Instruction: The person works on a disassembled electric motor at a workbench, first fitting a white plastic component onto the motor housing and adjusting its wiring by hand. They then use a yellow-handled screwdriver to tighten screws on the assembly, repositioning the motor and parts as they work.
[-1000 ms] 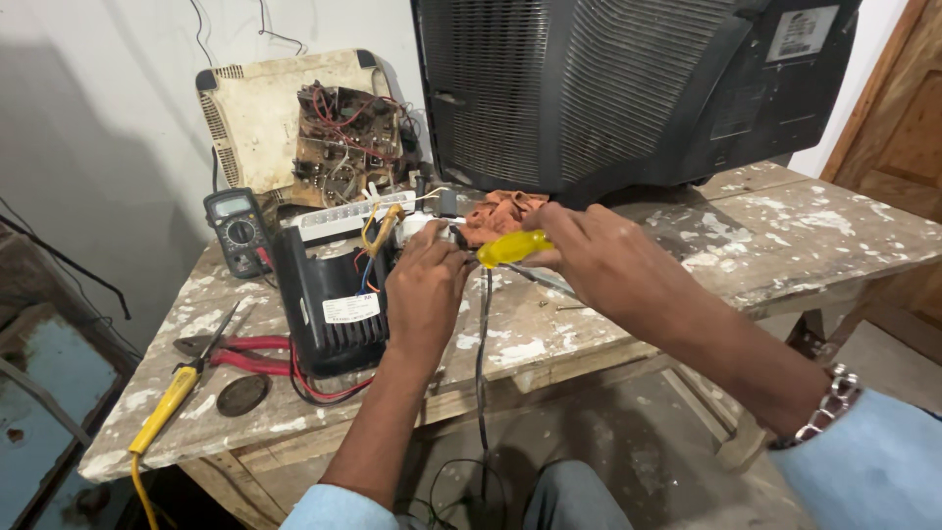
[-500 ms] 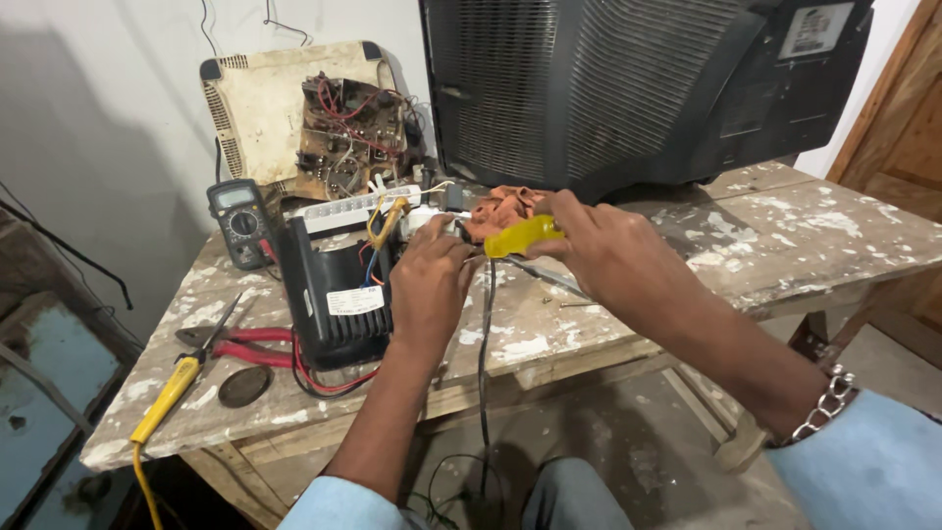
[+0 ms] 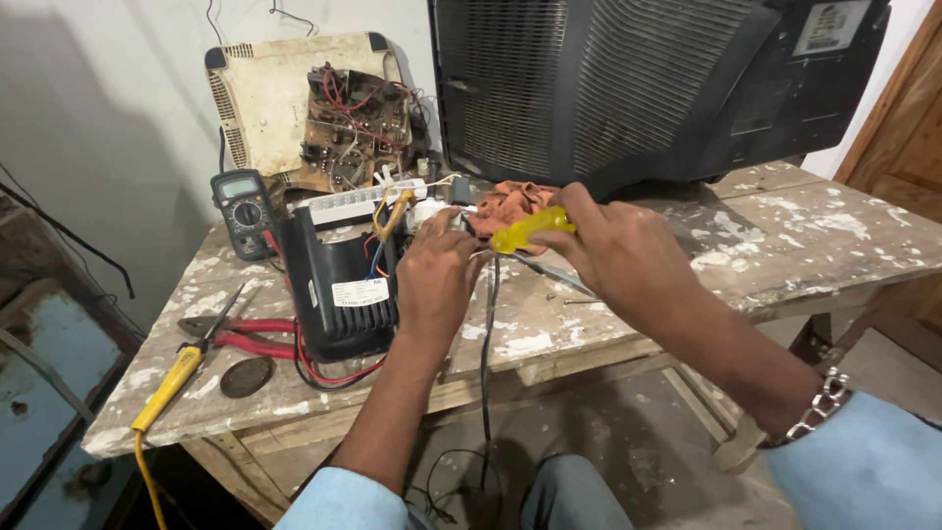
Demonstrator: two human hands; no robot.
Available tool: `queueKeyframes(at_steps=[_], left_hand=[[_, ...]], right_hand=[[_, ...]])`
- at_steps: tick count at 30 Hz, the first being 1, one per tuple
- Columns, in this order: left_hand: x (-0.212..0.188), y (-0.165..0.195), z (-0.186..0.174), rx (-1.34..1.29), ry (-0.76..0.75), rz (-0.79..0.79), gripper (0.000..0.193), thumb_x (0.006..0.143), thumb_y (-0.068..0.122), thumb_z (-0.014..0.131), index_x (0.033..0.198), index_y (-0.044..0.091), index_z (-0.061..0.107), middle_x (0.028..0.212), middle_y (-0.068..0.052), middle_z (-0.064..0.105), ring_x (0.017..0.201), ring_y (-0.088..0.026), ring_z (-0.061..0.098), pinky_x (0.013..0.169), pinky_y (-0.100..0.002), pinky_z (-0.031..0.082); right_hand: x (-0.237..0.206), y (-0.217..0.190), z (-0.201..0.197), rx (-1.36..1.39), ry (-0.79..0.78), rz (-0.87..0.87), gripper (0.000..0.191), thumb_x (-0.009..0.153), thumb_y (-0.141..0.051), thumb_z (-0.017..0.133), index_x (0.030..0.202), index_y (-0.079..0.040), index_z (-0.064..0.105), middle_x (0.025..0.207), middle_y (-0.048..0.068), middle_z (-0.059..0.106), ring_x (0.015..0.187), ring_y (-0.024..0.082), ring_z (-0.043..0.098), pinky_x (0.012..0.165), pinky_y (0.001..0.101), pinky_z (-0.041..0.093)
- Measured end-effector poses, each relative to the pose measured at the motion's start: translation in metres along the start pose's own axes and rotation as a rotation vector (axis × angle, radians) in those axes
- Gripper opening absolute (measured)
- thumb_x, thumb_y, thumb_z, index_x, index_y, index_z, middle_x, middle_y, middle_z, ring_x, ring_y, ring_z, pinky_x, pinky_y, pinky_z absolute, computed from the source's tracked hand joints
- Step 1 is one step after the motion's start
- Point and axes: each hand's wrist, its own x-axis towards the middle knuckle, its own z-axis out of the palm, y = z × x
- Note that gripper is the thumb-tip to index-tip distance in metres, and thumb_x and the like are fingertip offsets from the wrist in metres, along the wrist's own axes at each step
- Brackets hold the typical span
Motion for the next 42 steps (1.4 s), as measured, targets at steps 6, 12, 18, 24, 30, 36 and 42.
queueKeyframes(at_steps=[6,12,18,24,30,36,42], left_hand=[[0.001,-0.003,0.002,0.017,-0.016,-0.041,0.013,0.081,0.016,0.083,0.087,0.005,0.077,0.098,-0.012,0.075,0.118,-0.030,0.067,0.104,-0.043,0.051],[0.001,-0.002,0.002,0.025,-0.017,-0.052,0.018,0.075,0.016,0.085,0.087,0.004,0.077,0.099,-0.014,0.075,0.117,-0.033,0.067,0.098,-0.044,0.053],[0.002,-0.004,0.000,-0.050,-0.026,-0.102,0.018,0.076,0.015,0.085,0.088,0.006,0.077,0.107,-0.018,0.074,0.113,-0.033,0.068,0.095,-0.043,0.053],[0.003,-0.005,-0.002,0.013,-0.048,-0.072,0.016,0.077,0.012,0.085,0.089,0.005,0.076,0.110,-0.016,0.074,0.117,-0.033,0.067,0.099,-0.044,0.053],[0.006,-0.004,-0.014,-0.136,-0.105,-0.098,0.051,0.059,0.023,0.092,0.106,0.008,0.078,0.111,-0.015,0.074,0.116,-0.035,0.065,0.093,-0.044,0.052],[0.008,-0.006,-0.017,-0.153,-0.112,-0.047,0.042,0.067,0.021,0.090,0.106,0.012,0.078,0.106,-0.010,0.076,0.117,-0.032,0.067,0.090,-0.044,0.054],[0.013,-0.010,-0.009,0.039,-0.121,0.009,0.010,0.084,0.015,0.076,0.092,0.013,0.079,0.102,-0.013,0.075,0.095,-0.031,0.074,0.075,-0.044,0.058]], right_hand=[[-0.002,0.000,0.007,0.016,-0.014,-0.001,0.047,0.099,-0.038,0.063,0.126,0.000,0.055,0.077,0.020,0.069,0.064,0.038,0.067,0.057,0.0479,0.052],[-0.008,0.014,0.001,0.110,0.022,-0.072,0.039,0.099,-0.033,0.063,0.122,-0.002,0.056,0.068,0.017,0.066,0.058,0.036,0.067,0.051,0.0480,0.050],[-0.004,0.007,0.010,-0.018,0.008,0.038,0.042,0.096,-0.044,0.069,0.116,-0.009,0.059,0.063,0.013,0.066,0.055,0.034,0.067,0.051,0.0462,0.050],[-0.009,0.007,-0.004,0.162,0.021,-0.062,0.044,0.101,-0.036,0.063,0.130,-0.003,0.057,0.072,0.017,0.065,0.063,0.035,0.065,0.056,0.0480,0.050],[-0.004,0.004,0.012,-0.001,0.143,-0.003,0.040,0.099,-0.041,0.070,0.091,-0.003,0.060,0.057,0.016,0.062,0.050,0.035,0.063,0.048,0.0471,0.049],[0.006,0.002,0.016,-0.058,0.244,0.058,0.044,0.103,-0.042,0.068,0.078,-0.007,0.062,0.051,0.013,0.058,0.047,0.034,0.063,0.044,0.0456,0.048],[0.014,0.003,0.005,-0.037,0.101,0.044,0.037,0.103,-0.038,0.066,0.108,-0.002,0.061,0.059,0.018,0.064,0.054,0.038,0.066,0.048,0.0476,0.049]])
